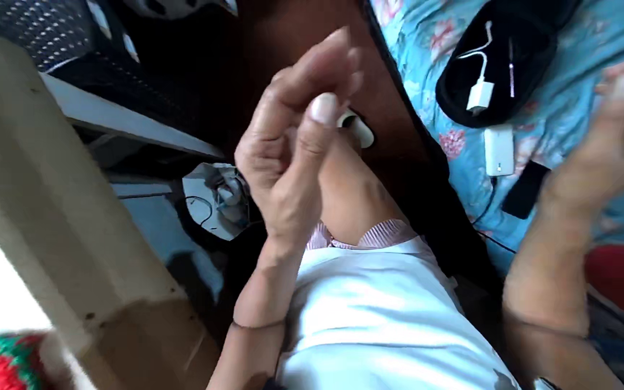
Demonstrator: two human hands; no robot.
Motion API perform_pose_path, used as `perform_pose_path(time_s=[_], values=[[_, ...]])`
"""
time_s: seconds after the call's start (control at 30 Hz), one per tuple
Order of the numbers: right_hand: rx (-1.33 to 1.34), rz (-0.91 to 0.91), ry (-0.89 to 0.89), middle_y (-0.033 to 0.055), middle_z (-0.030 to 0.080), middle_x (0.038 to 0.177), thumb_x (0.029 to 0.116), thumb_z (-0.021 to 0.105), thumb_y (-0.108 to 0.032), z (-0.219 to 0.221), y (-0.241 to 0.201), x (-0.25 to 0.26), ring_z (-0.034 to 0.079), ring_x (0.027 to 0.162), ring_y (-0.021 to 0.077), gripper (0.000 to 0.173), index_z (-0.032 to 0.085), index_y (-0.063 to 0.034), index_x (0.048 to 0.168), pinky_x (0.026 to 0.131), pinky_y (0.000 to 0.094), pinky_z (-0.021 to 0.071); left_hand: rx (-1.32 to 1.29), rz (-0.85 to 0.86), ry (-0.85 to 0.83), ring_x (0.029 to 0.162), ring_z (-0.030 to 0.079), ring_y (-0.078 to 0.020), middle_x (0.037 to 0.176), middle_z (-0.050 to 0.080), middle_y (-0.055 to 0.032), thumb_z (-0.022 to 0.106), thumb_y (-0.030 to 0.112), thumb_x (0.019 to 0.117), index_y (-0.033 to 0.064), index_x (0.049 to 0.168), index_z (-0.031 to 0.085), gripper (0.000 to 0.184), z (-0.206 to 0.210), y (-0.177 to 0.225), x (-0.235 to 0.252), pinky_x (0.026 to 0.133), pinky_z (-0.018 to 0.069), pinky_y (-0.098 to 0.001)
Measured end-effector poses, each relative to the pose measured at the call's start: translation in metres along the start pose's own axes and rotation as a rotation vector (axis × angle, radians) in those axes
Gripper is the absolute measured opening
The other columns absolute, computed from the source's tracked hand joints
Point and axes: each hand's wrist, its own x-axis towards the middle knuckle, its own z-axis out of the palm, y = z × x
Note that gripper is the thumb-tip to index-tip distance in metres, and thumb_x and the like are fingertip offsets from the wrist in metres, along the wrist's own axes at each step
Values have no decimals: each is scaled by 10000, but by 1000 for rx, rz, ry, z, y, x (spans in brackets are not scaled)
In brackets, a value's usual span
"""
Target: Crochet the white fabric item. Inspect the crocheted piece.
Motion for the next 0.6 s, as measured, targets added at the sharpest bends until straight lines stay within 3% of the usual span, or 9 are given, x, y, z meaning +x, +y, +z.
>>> perform_pose_path(time_s=[0.07,0.13,0.17,0.23,0.33,0.43,0.6], values=[[-151,345,-82,222,654,1203,1046,526,-209,-1,78,-15,617,1020,200,403,616,50,1342,881,315,498,15,-134,37,1116,674,-184,1223,701,-58,426,78,1063,1,1270,611,288,-12,-12,-13,973,556,-390],[-251,837,-121,285,578,1358,991,588,-207,-22,157,-61,594,1211,340,498,542,48,1416,1034,457,493,26,-290,111,1071,687,-174,1176,713,-45,416,62,1060,22,1248,622,282,-23,-22,-26,937,568,-368],[-313,1014,-111,304,536,1419,978,624,-204,-34,181,-87,535,1315,391,533,521,62,1429,1109,514,437,35,-369,150,1050,692,-162,1161,714,-31,411,63,1060,42,1241,629,283,-26,-24,-32,921,572,-346],[-467,1216,-148,329,494,1463,969,672,-271,-52,202,-134,454,1395,454,600,516,61,1443,1146,604,358,61,-490,193,1041,692,-129,1163,705,2,398,77,1073,87,1259,632,299,-32,-25,-43,918,572,-300],[-604,1306,-224,311,478,1491,934,725,-390,-56,201,-171,429,1414,467,698,518,8,1469,1141,634,342,54,-552,248,1005,706,-127,1118,720,2,403,62,1066,94,1230,644,292,-35,-34,-48,907,578,-294],[-622,1346,-194,312,467,1498,876,785,-377,-54,205,-172,413,1427,463,778,492,3,1488,1154,628,336,5,-517,271,967,711,-165,1052,730,-44,409,29,1044,50,1177,644,271,-29,-41,-43,881,586,-337],[-630,1385,-214,295,528,1449,824,844,-339,-58,219,-168,466,1389,451,771,537,-3,1446,1123,640,363,-80,-361,119,1049,686,-159,1160,696,-32,413,77,1059,59,1261,622,291,2,-5,-38,950,563,-337]])
